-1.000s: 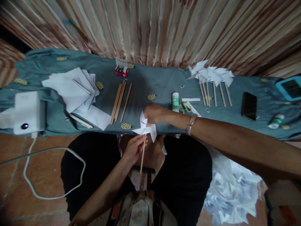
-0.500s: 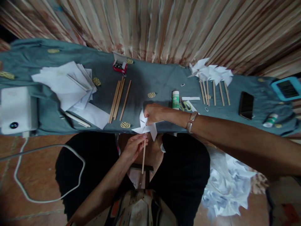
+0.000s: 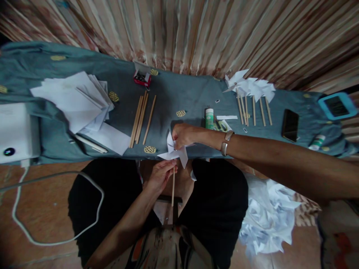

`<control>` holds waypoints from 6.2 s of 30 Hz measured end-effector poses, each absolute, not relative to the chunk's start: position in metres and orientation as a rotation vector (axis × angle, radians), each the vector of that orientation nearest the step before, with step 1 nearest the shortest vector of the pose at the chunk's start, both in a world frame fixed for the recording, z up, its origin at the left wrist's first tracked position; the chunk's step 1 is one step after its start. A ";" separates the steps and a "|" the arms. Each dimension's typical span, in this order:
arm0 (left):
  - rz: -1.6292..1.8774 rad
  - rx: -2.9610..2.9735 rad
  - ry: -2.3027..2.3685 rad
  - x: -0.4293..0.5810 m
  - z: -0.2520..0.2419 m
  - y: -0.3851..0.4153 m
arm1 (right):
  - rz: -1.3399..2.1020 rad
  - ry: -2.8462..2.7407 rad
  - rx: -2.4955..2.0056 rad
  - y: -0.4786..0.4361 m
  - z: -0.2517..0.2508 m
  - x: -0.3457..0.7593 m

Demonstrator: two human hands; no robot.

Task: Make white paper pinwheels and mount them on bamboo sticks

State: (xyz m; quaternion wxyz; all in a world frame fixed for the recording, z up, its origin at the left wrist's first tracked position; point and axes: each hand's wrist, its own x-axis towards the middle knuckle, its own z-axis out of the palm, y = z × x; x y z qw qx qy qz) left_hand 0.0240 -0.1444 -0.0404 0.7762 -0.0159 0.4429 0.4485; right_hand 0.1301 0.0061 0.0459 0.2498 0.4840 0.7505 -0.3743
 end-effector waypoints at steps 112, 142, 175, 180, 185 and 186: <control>1.013 0.523 1.030 0.031 0.000 -0.010 | -2.812 1.830 2.502 -0.005 0.026 0.189; 0.941 0.604 1.061 0.031 -0.003 -0.012 | -2.258 2.243 3.094 -0.001 0.023 0.221; 0.780 0.764 1.051 0.030 0.004 -0.016 | -3.086 1.689 2.308 -0.006 0.050 0.217; 0.772 0.836 1.087 0.030 0.000 -0.016 | -3.011 1.479 2.679 -0.005 0.048 0.217; 0.759 0.862 1.109 0.029 -0.001 -0.017 | -3.048 1.539 2.694 -0.004 0.044 0.216; 0.753 0.861 1.109 0.029 -0.001 -0.017 | -3.050 1.553 2.706 -0.005 0.043 0.216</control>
